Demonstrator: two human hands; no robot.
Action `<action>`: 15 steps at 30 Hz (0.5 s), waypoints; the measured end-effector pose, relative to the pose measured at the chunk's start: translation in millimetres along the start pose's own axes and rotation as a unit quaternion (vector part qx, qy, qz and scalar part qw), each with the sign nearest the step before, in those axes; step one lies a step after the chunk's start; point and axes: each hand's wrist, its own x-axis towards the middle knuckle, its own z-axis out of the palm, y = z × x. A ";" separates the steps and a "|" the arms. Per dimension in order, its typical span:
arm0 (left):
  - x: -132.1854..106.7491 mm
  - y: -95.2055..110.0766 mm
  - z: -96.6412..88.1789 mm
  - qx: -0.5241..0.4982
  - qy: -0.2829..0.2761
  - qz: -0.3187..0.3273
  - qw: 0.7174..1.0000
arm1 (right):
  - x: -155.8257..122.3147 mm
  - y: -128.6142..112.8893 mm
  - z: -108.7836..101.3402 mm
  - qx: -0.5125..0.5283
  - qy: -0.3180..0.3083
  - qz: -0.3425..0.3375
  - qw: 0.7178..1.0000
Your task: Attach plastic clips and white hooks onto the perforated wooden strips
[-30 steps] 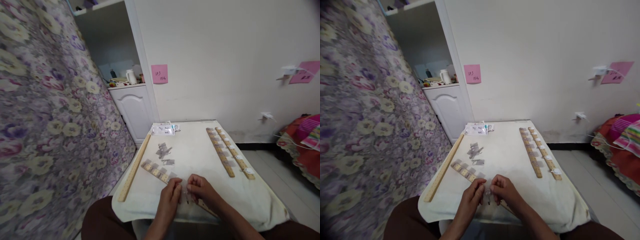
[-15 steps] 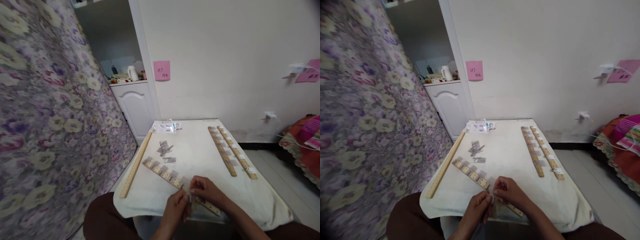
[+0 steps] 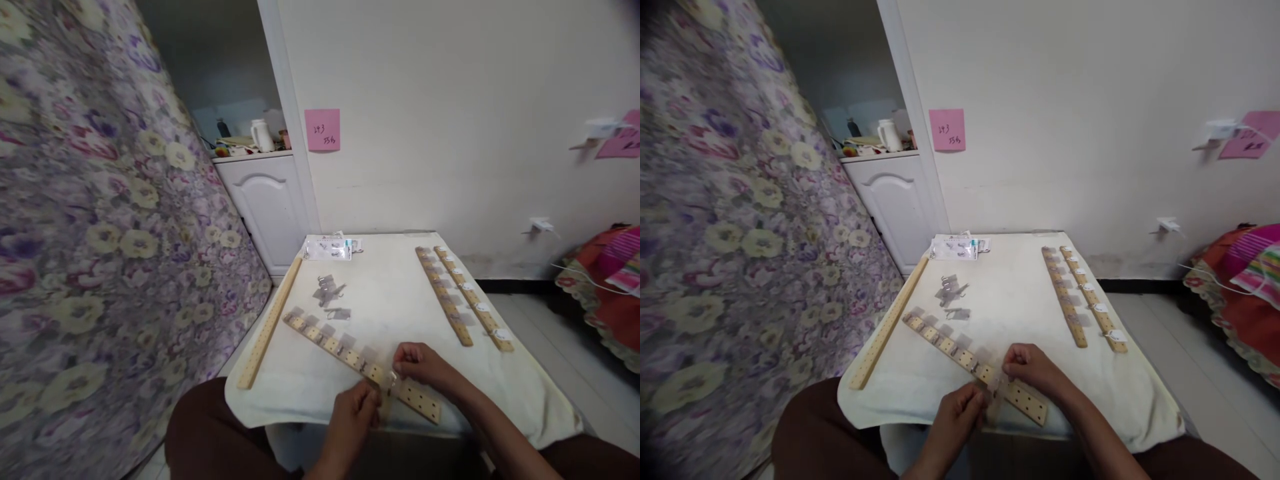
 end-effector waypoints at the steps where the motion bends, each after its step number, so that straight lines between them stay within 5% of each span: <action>1: -1.2 -0.5 -1.7 0.030 0.010 0.017 0.999 | 2.3 3.6 -0.8 -0.001 0.012 0.003 1.000; 9: -10.7 -9.3 -2.4 0.218 0.051 0.160 0.961 | 13.8 28.7 0.1 -0.012 0.033 0.005 0.999; 15: -8.8 -24.9 2.1 0.264 0.072 0.238 0.932 | 10.7 22.0 0.3 -0.023 0.032 0.021 0.999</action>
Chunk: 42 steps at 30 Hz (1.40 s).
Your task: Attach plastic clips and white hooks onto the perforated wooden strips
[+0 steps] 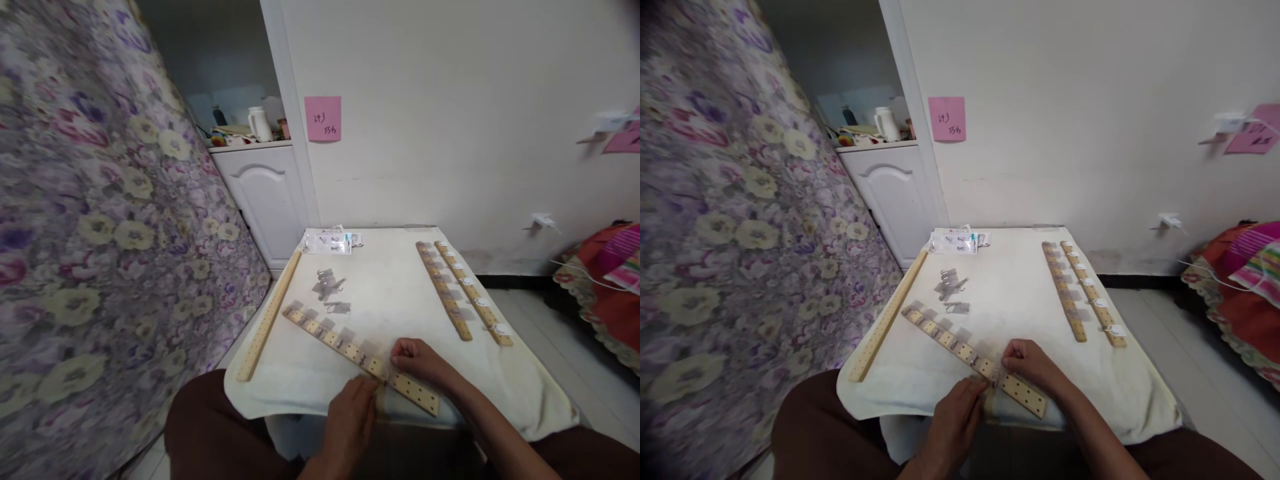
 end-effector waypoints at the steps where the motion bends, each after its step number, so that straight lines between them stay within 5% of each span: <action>1: -1.2 -1.7 1.6 0.009 0.001 0.010 1.000 | -0.8 -2.1 0.1 -0.002 0.002 0.001 1.000; 18: -5.7 -6.9 10.3 0.135 -0.087 0.033 0.986 | -1.1 1.7 -2.6 -0.006 0.015 0.031 0.999; 42: -9.4 -13.0 16.8 0.164 -0.094 0.042 0.981 | 0.0 6.5 -1.7 0.015 0.012 0.026 0.999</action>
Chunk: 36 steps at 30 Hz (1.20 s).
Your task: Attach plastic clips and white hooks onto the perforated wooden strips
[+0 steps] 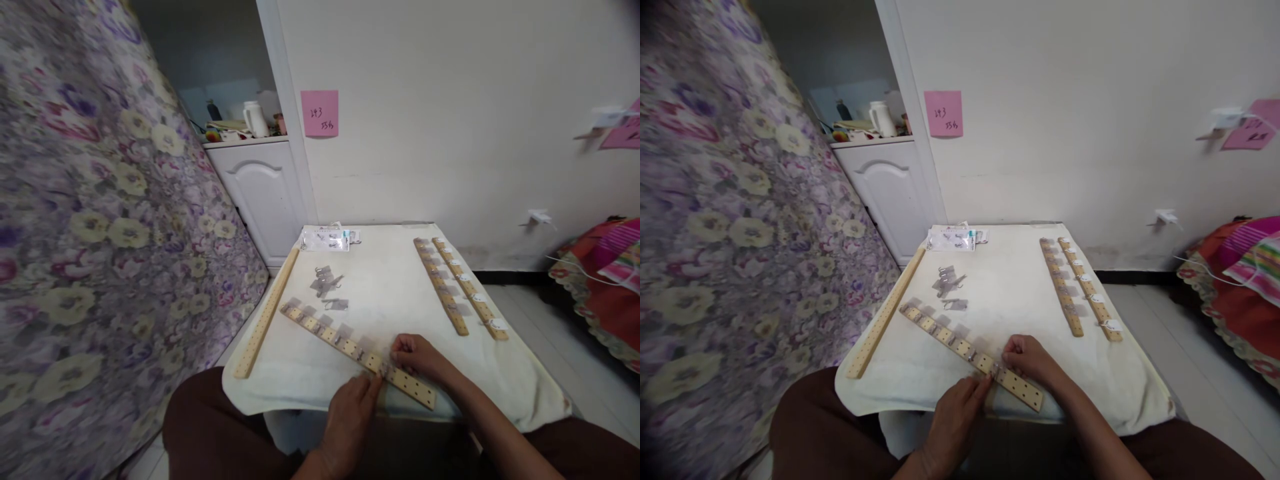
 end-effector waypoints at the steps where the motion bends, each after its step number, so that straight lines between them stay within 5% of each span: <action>1: 0.0 -0.2 0.3 0.001 0.001 0.000 1.000 | 0.3 0.4 -0.1 0.000 -0.001 0.000 1.000; 22: 4.1 3.1 -7.5 0.011 0.040 0.007 0.999 | -4.2 -4.7 3.3 -0.060 0.000 -0.020 0.998; 36: 4.6 1.7 -7.1 0.009 0.015 0.006 1.000 | -8.5 -6.4 1.7 -0.100 -0.015 -0.052 0.993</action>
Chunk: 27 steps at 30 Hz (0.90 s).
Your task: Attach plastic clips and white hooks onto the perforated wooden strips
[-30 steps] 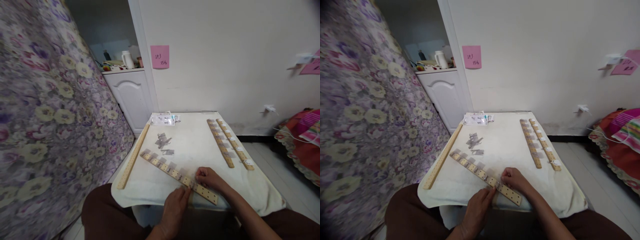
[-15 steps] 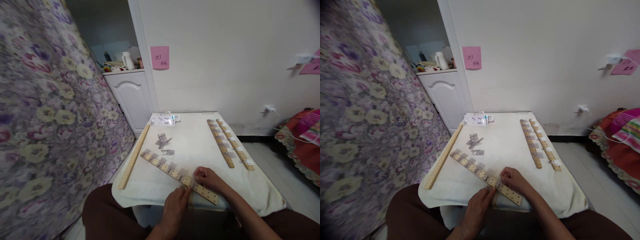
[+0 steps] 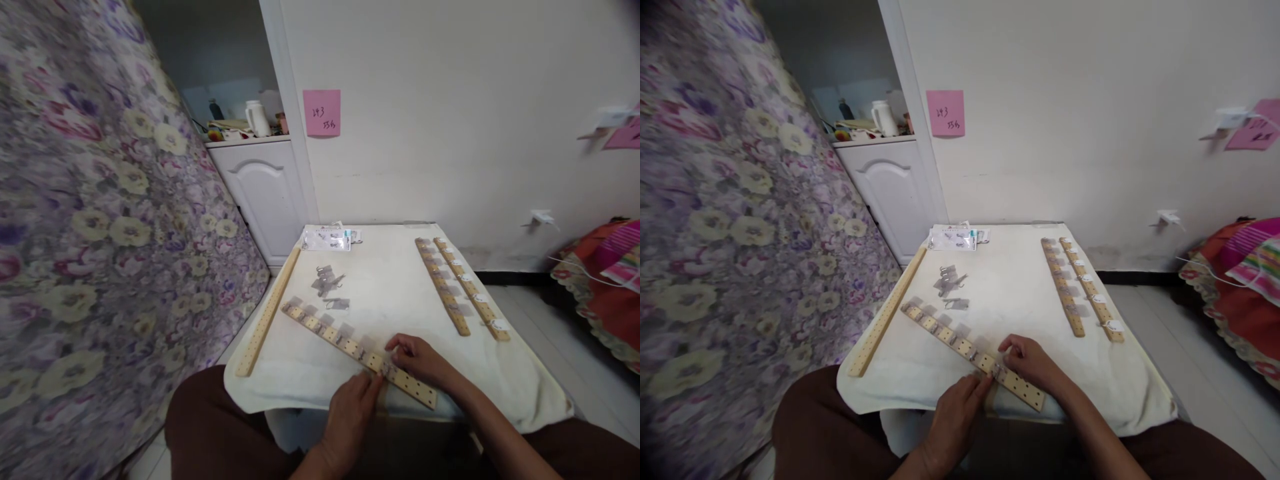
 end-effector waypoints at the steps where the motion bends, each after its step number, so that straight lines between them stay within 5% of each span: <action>1: 0.0 0.1 -0.1 0.002 -0.001 0.001 1.000 | -0.2 -0.5 0.0 -0.002 0.001 -0.002 1.000; 14: 2.1 1.7 -2.3 0.022 -0.016 -0.005 1.000 | 0.0 2.6 1.5 -0.049 0.019 -0.023 0.998; 27: 3.3 0.0 -4.7 0.009 -0.004 0.003 1.000 | 5.6 0.5 8.3 -0.053 0.059 0.027 0.996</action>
